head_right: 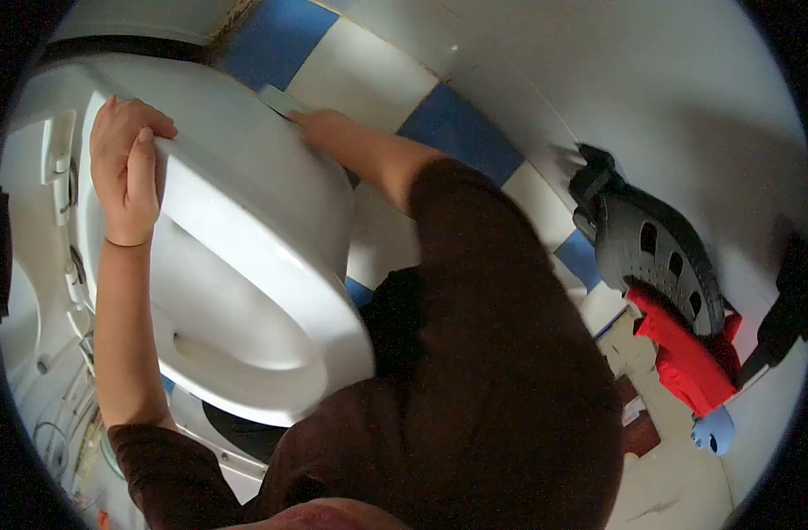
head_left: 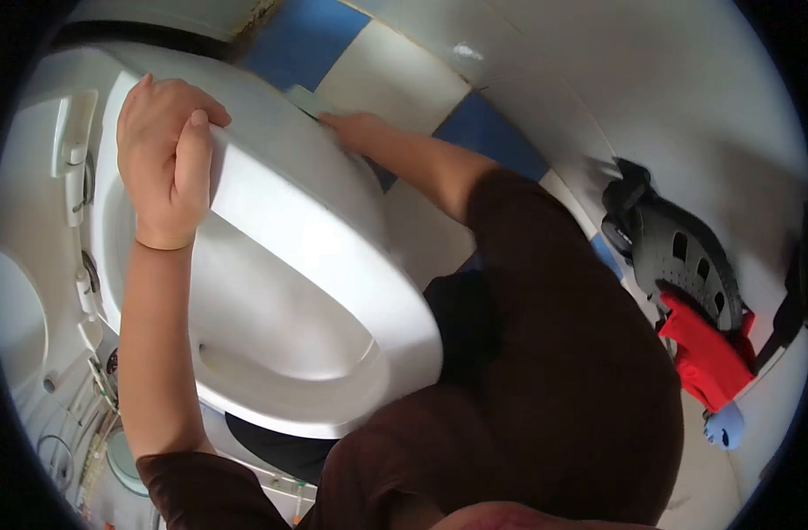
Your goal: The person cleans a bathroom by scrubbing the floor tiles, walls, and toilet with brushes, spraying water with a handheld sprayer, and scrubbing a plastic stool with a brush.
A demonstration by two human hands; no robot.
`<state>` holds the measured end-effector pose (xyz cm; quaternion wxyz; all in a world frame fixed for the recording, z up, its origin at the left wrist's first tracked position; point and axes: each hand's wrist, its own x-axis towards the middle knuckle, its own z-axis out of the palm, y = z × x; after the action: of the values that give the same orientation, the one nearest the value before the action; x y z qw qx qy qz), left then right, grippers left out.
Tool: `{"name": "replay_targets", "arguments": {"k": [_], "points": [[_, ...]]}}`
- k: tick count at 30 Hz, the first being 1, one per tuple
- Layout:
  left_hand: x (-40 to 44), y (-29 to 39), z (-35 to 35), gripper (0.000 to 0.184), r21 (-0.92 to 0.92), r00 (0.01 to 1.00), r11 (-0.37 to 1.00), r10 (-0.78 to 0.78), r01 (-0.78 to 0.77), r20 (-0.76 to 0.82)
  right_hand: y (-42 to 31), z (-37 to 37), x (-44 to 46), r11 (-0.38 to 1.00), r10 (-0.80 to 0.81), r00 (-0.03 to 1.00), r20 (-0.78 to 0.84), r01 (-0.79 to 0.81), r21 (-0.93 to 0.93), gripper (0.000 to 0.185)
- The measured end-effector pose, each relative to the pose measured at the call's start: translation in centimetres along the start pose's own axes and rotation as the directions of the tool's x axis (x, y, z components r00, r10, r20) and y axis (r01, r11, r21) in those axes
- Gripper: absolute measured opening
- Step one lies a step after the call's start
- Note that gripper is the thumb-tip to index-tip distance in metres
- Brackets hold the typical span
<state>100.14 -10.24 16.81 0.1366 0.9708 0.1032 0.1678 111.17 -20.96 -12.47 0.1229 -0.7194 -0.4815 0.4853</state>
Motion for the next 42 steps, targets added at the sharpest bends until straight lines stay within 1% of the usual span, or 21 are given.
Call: {"name": "replay_targets", "arguments": {"k": [1, 4, 6, 8, 10, 11, 13, 15, 18, 20, 22, 25, 26, 27, 29, 32, 34, 36, 39, 41, 42], "points": [[-0.1, 0.0, -0.1, 0.022, 0.007, 1.0, 1.0, 0.0, 0.0, 0.013, -1.4, -0.7, 2.3, 0.999, -0.025, 0.998, -0.051, 0.026, 0.028, 0.054], [0.2, 0.2, 0.0, 0.021, 0.02, 0.999, 1.0, -0.008, 0.007, 0.038, -2.5, -0.7, 4.8, 0.997, -0.035, 0.996, -0.077, 0.039, 0.062, 0.053], [0.1, 0.4, -0.4, 0.021, 0.02, 0.997, 1.0, -0.025, 0.024, 0.068, 1.6, 1.7, -0.5, 0.974, -0.154, 0.982, -0.106, 0.169, 0.149, 0.052], [0.2, 0.4, -0.4, 0.021, 0.018, 0.996, 0.999, -0.038, 0.037, 0.076, 6.2, 6.2, -2.1, 1.0, -0.024, 1.0, -0.018, 0.024, 0.002, 0.051], [0.1, 0.4, -0.3, 0.02, 0.0, 0.997, 0.999, -0.037, 0.037, 0.063, 5.2, 5.5, -2.4, 1.0, -0.008, 1.0, -0.019, 0.008, 0.013, 0.052], [0.1, 0.4, -0.3, 0.02, -0.002, 0.998, 0.999, -0.035, 0.035, 0.052, 4.8, 4.8, -1.9, 1.0, -0.006, 1.0, -0.024, 0.007, 0.015, 0.053], [0.1, 0.2, -0.4, 0.02, -0.002, 0.998, 0.999, -0.032, 0.032, 0.051, -1.3, -0.5, 1.0, 0.999, -0.036, 0.999, -0.036, 0.035, -0.038, 0.059], [-0.1, 0.4, -0.2, 0.02, 0.004, 0.998, 0.999, -0.04, 0.04, 0.04, -5.5, -4.3, 4.0, 0.994, -0.026, 0.999, -0.031, 0.029, 0.101, 0.065], [0.1, 0.2, -0.3, 0.02, 0.019, 0.999, 0.999, -0.037, 0.036, 0.031, -4.5, -2.5, 6.8, 0.988, -0.15, 0.983, -0.104, 0.144, -0.061, 0.063], [0.1, 0.3, -0.4, 0.02, -0.001, 0.998, 0.999, -0.037, 0.038, 0.051, -1.3, -0.7, 1.3, 0.996, -0.057, 0.998, -0.013, 0.058, 0.067, 0.062], [0.3, 0.2, -0.2, 0.019, 0.003, 0.999, 0.999, -0.041, 0.041, -0.001, 3.4, 4.0, -2.8, 0.999, -0.035, 0.999, -0.041, 0.036, 0.019, 0.061], [0.1, 0.1, 0.0, 0.019, 0.002, 0.999, 0.999, -0.035, 0.035, -0.021, 2.8, 3.5, -4.2, 1.0, -0.002, 1.0, 0.011, 0.002, 0.024, 0.061], [0.1, 0.2, 0.0, 0.019, 0.004, 0.999, 1.0, -0.031, 0.031, -0.021, 1.5, 1.9, -3.2, 0.999, 0.012, 1.0, 0.01, -0.012, 0.04, 0.061], [0.0, 0.2, -0.1, 0.02, 0.013, 0.999, 0.999, -0.034, 0.034, 0.009, -1.2, -0.8, -1.3, 0.998, 0.019, 1.0, 0.008, -0.019, 0.053, 0.06], [-0.1, 0.3, -0.2, 0.023, 0.033, 0.997, 0.999, -0.04, 0.038, 0.061, -2.9, -1.6, 6.0, 0.983, -0.136, 0.988, -0.068, 0.126, -0.132, 0.06], [0.2, 0.2, 0.0, 0.023, 0.03, 0.999, 0.999, -0.018, 0.016, 0.045, -4.1, -2.0, 7.7, 0.982, -0.134, 0.984, -0.115, 0.116, -0.15, 0.059], [-0.3, 0.5, -0.3, 0.022, 0.013, 0.998, 1.0, -0.027, 0.026, 0.063, -1.3, -0.3, 2.4, 0.996, -0.09, 0.995, -0.053, 0.088, -0.023, 0.058], [-0.1, 0.4, -0.2, 0.022, 0.02, 0.999, 0.999, -0.025, 0.025, 0.04, 3.3, 4.4, -1.1, 0.988, -0.107, 0.98, -0.169, 0.085, -0.132, 0.055], [0.2, 0.5, -0.2, 0.017, -0.016, 0.998, 0.998, -0.06, 0.06, -0.008, 2.0, 1.8, -2.2, 0.997, 0.032, 0.997, -0.074, -0.038, -0.074, 0.053], [0.2, 0.2, -0.1, 0.016, -0.006, 0.998, 0.998, -0.06, 0.06, -0.022, -1.8, -1.9, 2.0, 0.977, -0.073, 0.992, -0.1, 0.051, -0.205, 0.053], [0.2, 0.1, -0.1, 0.016, 0.001, 0.998, 0.998, -0.058, 0.058, -0.029, -3.7, -2.7, 6.0, 0.971, -0.111, 0.988, -0.111, 0.084, -0.223, 0.054]]}}
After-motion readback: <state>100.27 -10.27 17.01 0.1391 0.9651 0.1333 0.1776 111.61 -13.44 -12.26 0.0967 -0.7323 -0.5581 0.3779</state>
